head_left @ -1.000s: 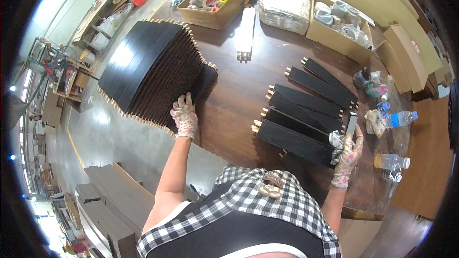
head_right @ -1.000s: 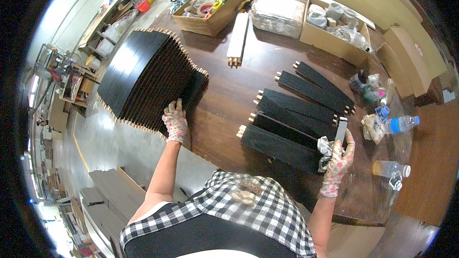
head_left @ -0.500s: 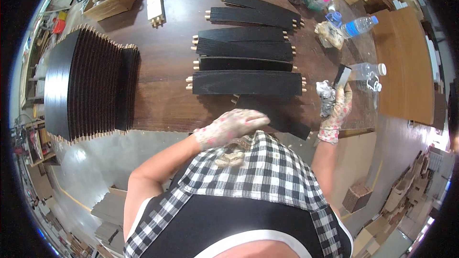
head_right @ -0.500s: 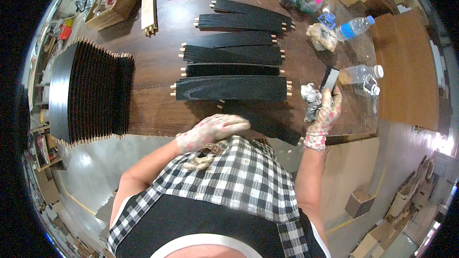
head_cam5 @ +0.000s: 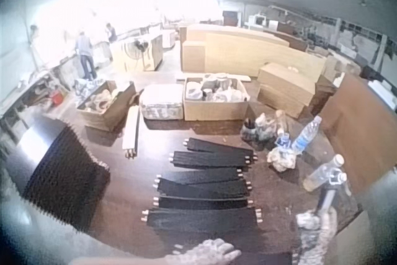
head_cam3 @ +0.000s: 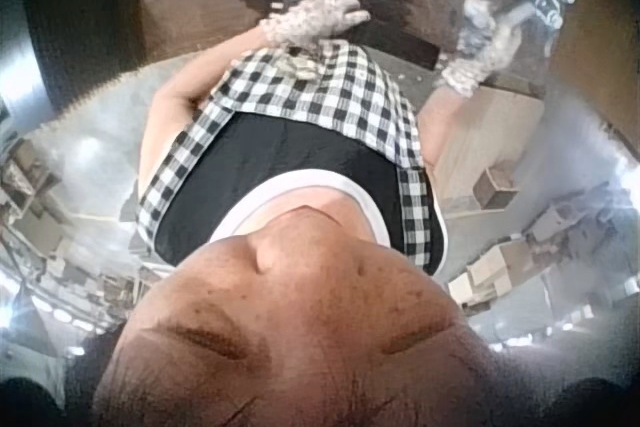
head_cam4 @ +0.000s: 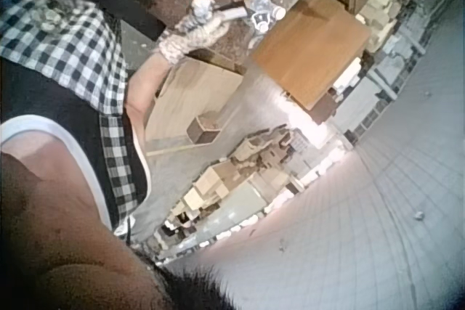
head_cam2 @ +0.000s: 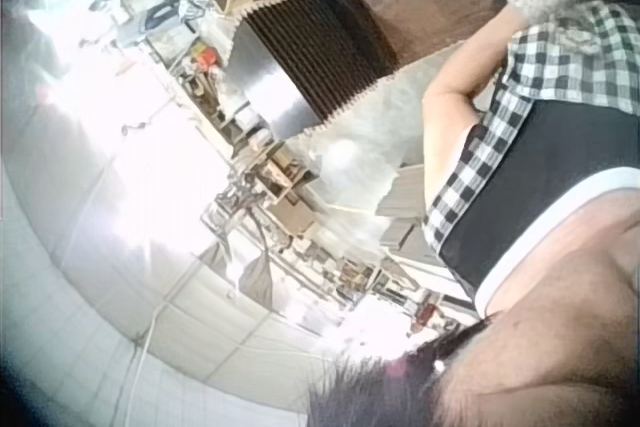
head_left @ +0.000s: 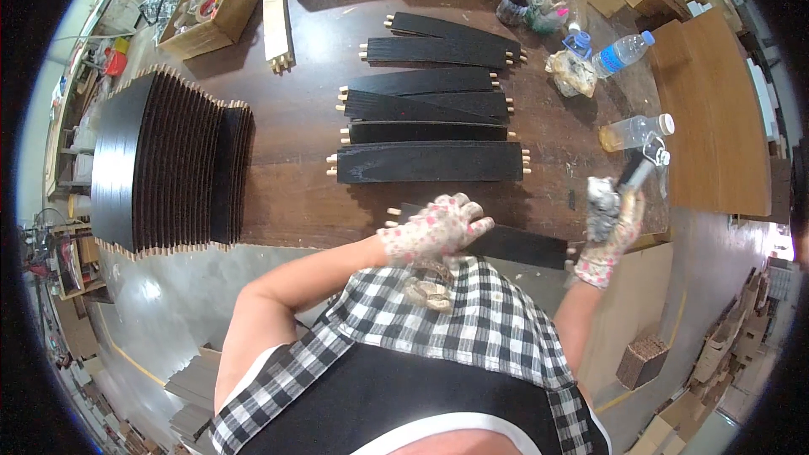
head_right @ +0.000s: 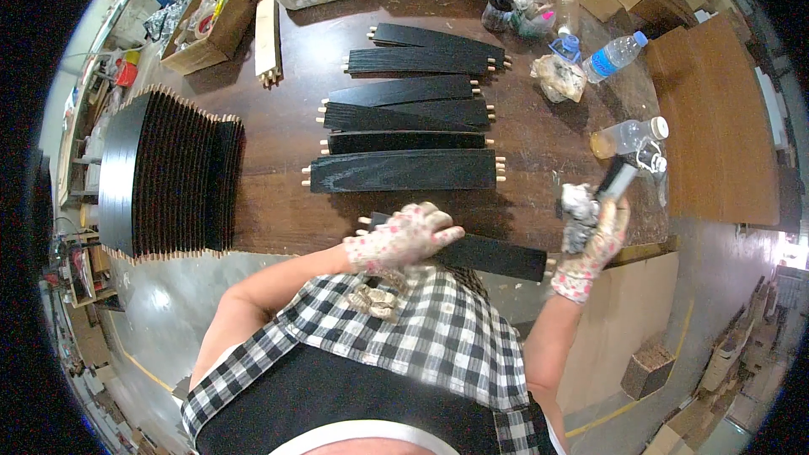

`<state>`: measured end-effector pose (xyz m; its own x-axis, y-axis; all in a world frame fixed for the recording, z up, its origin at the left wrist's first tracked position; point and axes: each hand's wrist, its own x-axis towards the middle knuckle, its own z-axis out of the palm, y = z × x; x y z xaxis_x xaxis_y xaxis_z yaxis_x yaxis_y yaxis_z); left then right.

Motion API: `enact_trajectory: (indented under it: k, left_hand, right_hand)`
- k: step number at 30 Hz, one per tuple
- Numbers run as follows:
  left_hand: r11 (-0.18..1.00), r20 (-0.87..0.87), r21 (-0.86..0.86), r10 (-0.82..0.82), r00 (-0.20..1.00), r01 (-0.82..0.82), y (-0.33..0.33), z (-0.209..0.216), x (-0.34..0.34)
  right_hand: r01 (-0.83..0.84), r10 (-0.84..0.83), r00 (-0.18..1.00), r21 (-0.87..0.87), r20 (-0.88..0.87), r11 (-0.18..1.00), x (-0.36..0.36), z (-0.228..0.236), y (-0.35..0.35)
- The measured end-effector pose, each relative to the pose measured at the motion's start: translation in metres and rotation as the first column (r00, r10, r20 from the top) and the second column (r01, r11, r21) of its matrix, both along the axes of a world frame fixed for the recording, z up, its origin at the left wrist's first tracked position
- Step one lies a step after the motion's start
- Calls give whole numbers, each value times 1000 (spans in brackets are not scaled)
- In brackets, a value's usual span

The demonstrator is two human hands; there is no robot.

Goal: The person applies a dark finish to small wooden components using a cloth, wipes off excess, and stacks the finished pieces together.

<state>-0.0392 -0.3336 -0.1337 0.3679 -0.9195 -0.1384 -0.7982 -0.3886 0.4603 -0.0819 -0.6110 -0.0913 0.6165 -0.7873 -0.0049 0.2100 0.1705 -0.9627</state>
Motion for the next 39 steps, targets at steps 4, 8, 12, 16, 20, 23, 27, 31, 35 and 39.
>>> enact_trajectory:
  k: [4, 8, 12, 16, 20, 23, 27, 31, 35, 39]
  left_hand:
    - [950, 59, -167, 277, 959, -264, 54, 99, 36]
    - [879, 206, -310, 435, 876, -363, 76, 82, 105]
    - [844, 283, -381, 495, 821, -377, 77, 48, 135]
    - [849, 192, -361, 474, 860, -387, 99, 56, 93]
    - [891, 248, -103, 453, 856, -442, 103, 59, 40]
    - [846, 187, -129, 533, 825, -517, 97, 34, 32]
    - [829, 107, -88, 559, 822, -552, 90, 38, 35]
    - [811, 121, -100, 585, 802, -576, 87, 42, 32]
    - [849, 153, -145, 527, 836, -508, 63, 35, 36]
    - [834, 17, 146, 536, 844, -533, 47, 36, 48]
  right_hand:
    - [3, 3, 992, -44, 127, 999, 4, 31, -10]
    - [-45, 46, 997, -13, 62, 999, 21, 36, 16]
    - [-131, 129, 990, 38, 59, 991, 26, 16, 28]
    - [-134, 129, 990, -131, -50, 982, 16, 4, 30]
    - [-321, 240, 924, -264, -299, 910, 19, -1, 37]
    - [-456, 323, 875, -389, -360, 801, 31, 12, 63]
    - [-549, 337, 828, -529, -448, 647, 42, 10, 61]
    - [-556, 356, 819, -470, -450, 686, 34, 7, 63]
    - [-523, 363, 829, -363, -424, 771, 30, 7, 66]
    - [-514, 331, 841, -442, -427, 735, 29, 13, 72]
